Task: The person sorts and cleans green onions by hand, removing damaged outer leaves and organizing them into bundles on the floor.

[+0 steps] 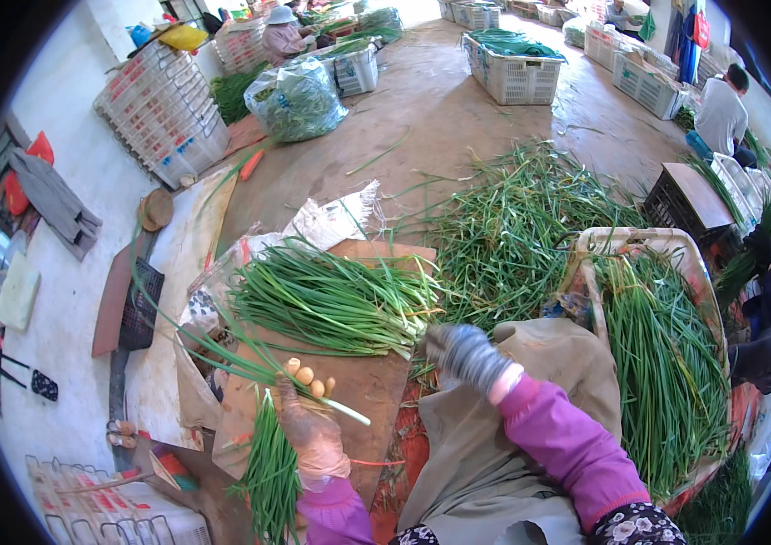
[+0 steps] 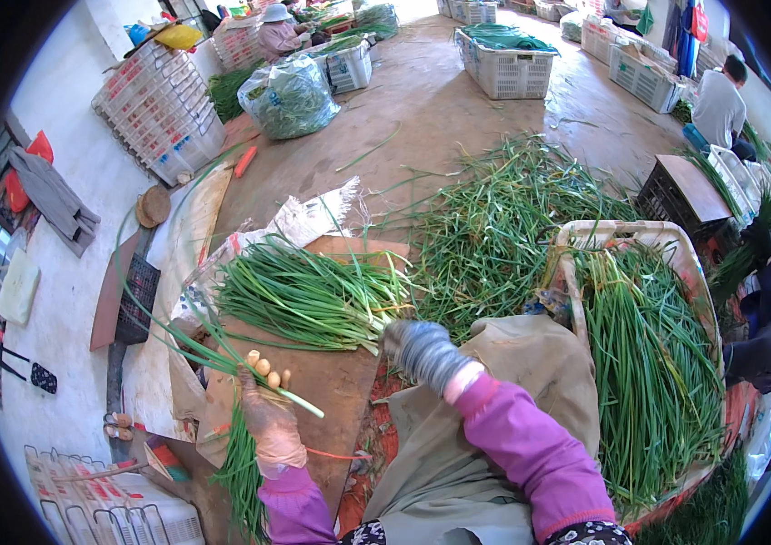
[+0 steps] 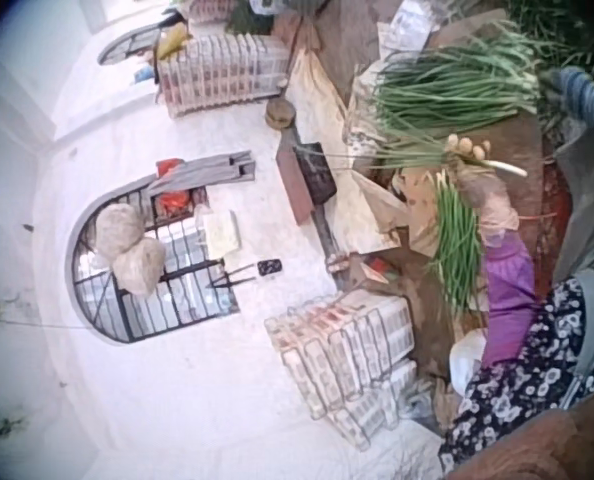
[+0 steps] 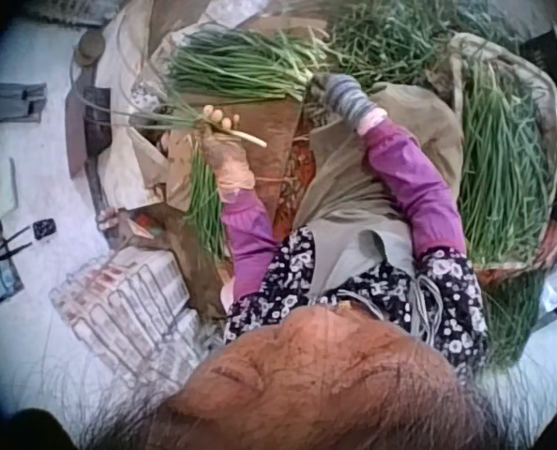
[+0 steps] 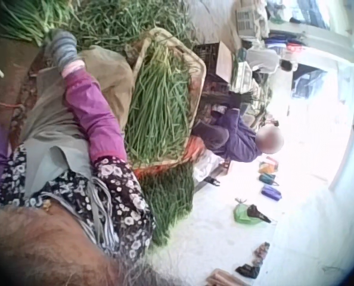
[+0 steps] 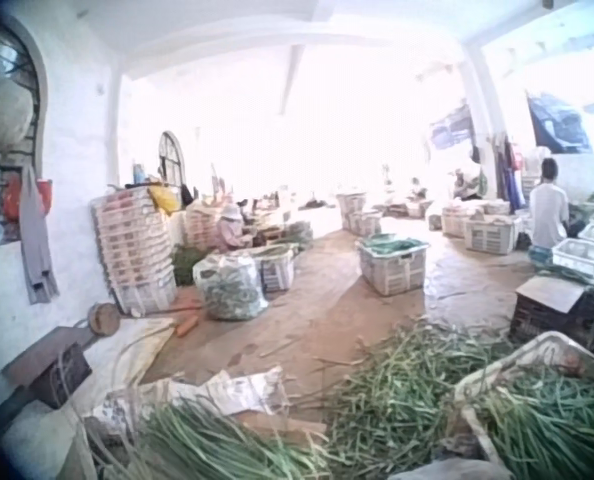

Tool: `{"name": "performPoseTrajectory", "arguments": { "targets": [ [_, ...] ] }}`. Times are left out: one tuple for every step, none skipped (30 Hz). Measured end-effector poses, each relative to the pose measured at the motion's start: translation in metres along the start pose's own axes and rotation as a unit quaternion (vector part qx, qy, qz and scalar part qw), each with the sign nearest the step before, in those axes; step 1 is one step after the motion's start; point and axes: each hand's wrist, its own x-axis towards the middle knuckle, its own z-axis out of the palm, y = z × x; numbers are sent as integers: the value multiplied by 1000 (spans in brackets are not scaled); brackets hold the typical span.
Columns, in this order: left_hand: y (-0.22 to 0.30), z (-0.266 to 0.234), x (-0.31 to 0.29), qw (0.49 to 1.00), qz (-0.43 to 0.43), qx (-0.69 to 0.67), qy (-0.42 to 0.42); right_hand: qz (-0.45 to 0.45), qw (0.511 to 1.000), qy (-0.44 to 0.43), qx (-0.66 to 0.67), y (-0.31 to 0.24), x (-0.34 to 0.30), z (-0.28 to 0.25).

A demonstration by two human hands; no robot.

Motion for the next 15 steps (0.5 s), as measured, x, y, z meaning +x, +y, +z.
{"name": "performPoseTrajectory", "arguments": {
  "targets": [
    [3,-2,2,1000,-8,-4,19,64,997,11,35,-7,14,-7],
    [2,-6,1,999,-43,-31,-5,100,995,-9,22,-14,30,-9],
    [-4,-8,-1,994,-82,-60,-36,140,990,-23,6,-18,41,-12],
    [-10,-3,-4,986,-124,-88,-68,151,987,-41,31,-15,50,-8],
    [-17,7,-7,983,-142,-102,-61,162,983,-59,57,-11,57,-6],
    [-24,1,-7,980,-139,-100,-101,202,955,-75,204,-15,58,-2],
    [-27,-4,-6,976,-135,-99,-141,174,934,-60,307,-16,53,-1],
    [-27,-8,-4,976,-141,-76,-149,144,901,-45,406,-14,42,-2],
    [-25,-14,-1,976,-146,-57,-152,113,859,-33,498,-21,30,-5],
    [-23,-21,0,977,-149,-35,-149,137,869,-5,476,-46,13,-12],
    [-22,-17,-2,980,-150,4,-130,101,881,-9,463,-50,-3,-11],
    [-21,-3,-4,980,-156,42,-118,63,881,-22,468,-49,-22,-10],
    [-21,7,-8,979,-157,80,-105,21,880,-36,473,-48,-38,-6],
    [-30,7,-7,977,-169,27,-131,-34,926,-51,372,-43,-45,2],
    [-30,16,-6,967,-195,9,-166,-90,958,-65,266,-40,-48,6]
  ]
}}
